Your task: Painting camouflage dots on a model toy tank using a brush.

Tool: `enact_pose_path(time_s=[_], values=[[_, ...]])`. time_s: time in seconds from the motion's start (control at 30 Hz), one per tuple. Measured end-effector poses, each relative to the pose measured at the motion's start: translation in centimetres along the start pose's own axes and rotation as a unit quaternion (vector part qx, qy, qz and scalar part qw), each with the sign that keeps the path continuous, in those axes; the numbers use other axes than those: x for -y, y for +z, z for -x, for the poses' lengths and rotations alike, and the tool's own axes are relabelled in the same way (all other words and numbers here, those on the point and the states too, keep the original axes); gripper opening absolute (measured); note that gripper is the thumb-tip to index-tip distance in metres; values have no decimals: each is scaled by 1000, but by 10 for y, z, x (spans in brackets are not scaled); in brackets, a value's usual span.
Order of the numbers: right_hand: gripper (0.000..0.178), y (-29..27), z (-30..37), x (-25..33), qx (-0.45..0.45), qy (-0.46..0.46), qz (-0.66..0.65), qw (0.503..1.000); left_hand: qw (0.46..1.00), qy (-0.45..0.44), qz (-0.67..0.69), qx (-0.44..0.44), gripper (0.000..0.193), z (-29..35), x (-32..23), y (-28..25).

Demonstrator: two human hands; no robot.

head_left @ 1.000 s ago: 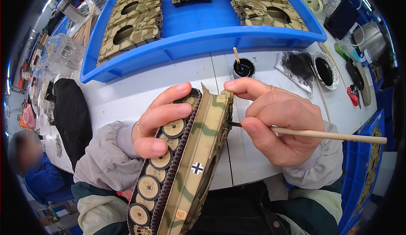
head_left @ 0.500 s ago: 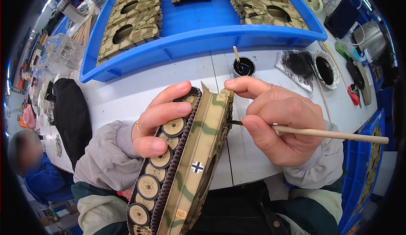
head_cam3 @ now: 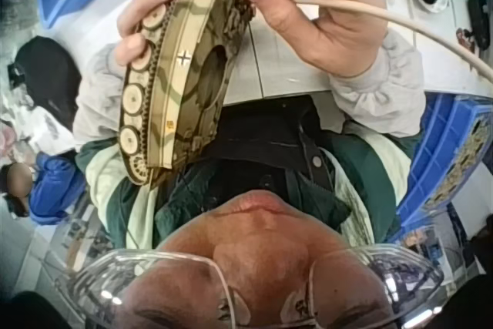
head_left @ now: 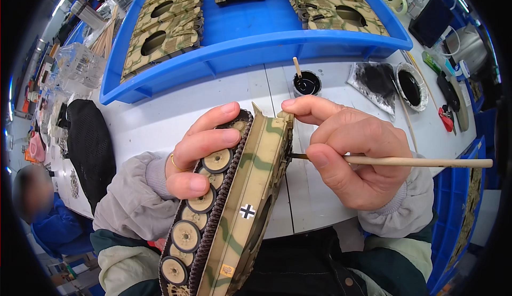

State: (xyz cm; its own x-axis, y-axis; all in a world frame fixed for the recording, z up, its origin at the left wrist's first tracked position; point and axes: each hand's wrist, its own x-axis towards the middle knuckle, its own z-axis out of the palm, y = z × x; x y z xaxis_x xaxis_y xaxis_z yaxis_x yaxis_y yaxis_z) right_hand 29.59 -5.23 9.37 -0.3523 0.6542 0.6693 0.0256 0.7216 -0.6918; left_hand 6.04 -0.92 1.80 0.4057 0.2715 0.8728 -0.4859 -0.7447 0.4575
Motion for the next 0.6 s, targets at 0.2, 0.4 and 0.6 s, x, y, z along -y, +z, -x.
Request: enact_pose_path(time_s=[0.2,0.4,0.6], values=[[9,2,0,-1,-1,-9,5,1000,999,18,21,-17,37,3,2,1],[8,2,0,-1,0,-10,4,1000,999,31,20,-26,39,3,4,3],[7,1,-1,0,-1,-7,3,1000,999,26,21,-19,40,2,3,1]])
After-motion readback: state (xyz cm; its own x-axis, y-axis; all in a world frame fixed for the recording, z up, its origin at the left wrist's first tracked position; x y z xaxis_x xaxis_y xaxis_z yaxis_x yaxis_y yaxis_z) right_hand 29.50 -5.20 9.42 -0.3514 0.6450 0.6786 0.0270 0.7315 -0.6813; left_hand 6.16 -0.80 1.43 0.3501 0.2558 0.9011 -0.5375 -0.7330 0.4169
